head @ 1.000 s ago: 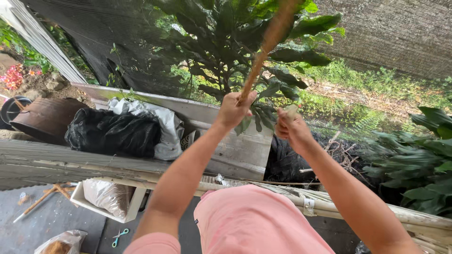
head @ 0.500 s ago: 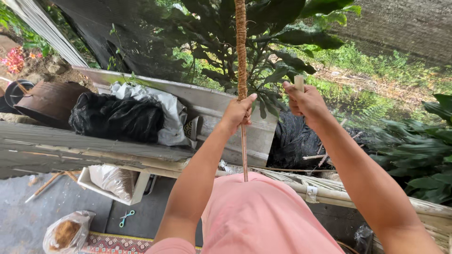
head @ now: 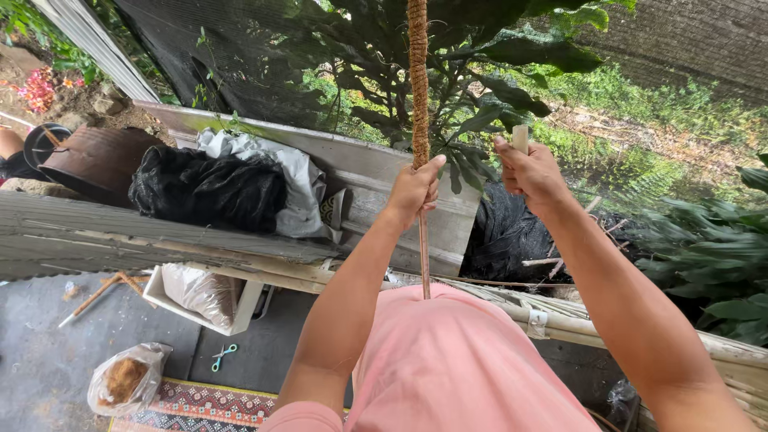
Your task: The person wraps fibrous material around a long wooden stick using a small wooden tool to press and secure the fibers. They repeatedly pull fibers from a plastic bag, wrap them around the stick, and use the tool to tighten the wrapping along the length of the stick.
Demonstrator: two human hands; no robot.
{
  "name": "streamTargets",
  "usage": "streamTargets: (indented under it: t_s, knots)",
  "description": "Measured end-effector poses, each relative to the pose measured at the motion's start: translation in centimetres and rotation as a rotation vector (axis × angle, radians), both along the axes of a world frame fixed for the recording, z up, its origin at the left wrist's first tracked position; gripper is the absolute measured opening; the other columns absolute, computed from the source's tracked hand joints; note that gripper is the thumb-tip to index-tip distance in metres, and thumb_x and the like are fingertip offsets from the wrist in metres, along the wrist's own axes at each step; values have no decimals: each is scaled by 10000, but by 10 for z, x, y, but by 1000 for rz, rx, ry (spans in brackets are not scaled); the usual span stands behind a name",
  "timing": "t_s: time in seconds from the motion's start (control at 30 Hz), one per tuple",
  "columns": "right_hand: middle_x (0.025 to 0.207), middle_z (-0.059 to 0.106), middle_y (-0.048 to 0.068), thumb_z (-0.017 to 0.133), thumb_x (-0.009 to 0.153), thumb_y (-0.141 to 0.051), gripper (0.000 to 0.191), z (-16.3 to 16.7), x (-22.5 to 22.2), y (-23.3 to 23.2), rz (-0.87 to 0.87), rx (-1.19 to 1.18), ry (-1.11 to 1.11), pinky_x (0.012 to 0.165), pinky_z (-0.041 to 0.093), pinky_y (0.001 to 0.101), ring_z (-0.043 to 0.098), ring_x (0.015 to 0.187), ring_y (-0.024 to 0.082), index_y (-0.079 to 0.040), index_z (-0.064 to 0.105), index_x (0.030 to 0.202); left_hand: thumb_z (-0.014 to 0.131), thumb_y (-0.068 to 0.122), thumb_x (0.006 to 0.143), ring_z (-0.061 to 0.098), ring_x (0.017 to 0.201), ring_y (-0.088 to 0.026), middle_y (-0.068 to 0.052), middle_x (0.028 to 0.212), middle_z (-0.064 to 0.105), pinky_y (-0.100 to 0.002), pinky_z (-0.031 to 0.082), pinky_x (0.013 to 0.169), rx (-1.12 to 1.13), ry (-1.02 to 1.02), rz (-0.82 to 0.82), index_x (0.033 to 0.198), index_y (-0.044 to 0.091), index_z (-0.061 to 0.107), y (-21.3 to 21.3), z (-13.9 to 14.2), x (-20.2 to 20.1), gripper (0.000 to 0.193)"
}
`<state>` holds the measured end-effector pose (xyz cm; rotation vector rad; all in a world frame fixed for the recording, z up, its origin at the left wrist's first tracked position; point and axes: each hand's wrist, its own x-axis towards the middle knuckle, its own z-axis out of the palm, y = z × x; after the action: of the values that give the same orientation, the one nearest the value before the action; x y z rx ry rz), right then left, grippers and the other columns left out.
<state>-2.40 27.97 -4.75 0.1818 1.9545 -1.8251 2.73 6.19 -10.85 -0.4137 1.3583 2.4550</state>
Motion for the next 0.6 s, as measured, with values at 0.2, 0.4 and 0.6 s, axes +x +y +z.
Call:
streamTargets:
  t_s: [0.2, 0.4, 0.6]
  knots:
    - [576, 566, -28, 643, 1028, -354, 442, 19, 42, 3, 230, 396, 501, 365, 368, 262, 484, 453, 83, -124, 592, 654, 629, 357, 1013, 454, 412, -128, 9, 515, 449, -337, 375, 388, -491, 151, 132, 625, 111, 466, 5, 18, -22, 487]
    - [662, 703, -23, 671, 949, -202, 197, 70, 68, -6, 601, 874, 1175, 345, 387, 338, 537, 413, 97, -145, 691, 761, 606, 288, 945, 683, 612, -352, -156, 698, 704, -477, 548, 597, -1336, 621, 25, 755, 83, 723, 23, 54, -59, 303]
    - [588, 662, -14, 704, 938, -256, 224, 127, 23, 9, 710, 1106, 1284, 356, 422, 313, 539, 413, 94, -165, 700, 734, 673, 204, 753, 728, 623, -325, -117, 697, 738, -456, 569, 537, -1429, 1243, 69, 748, 126, 752, 48, 72, -40, 111]
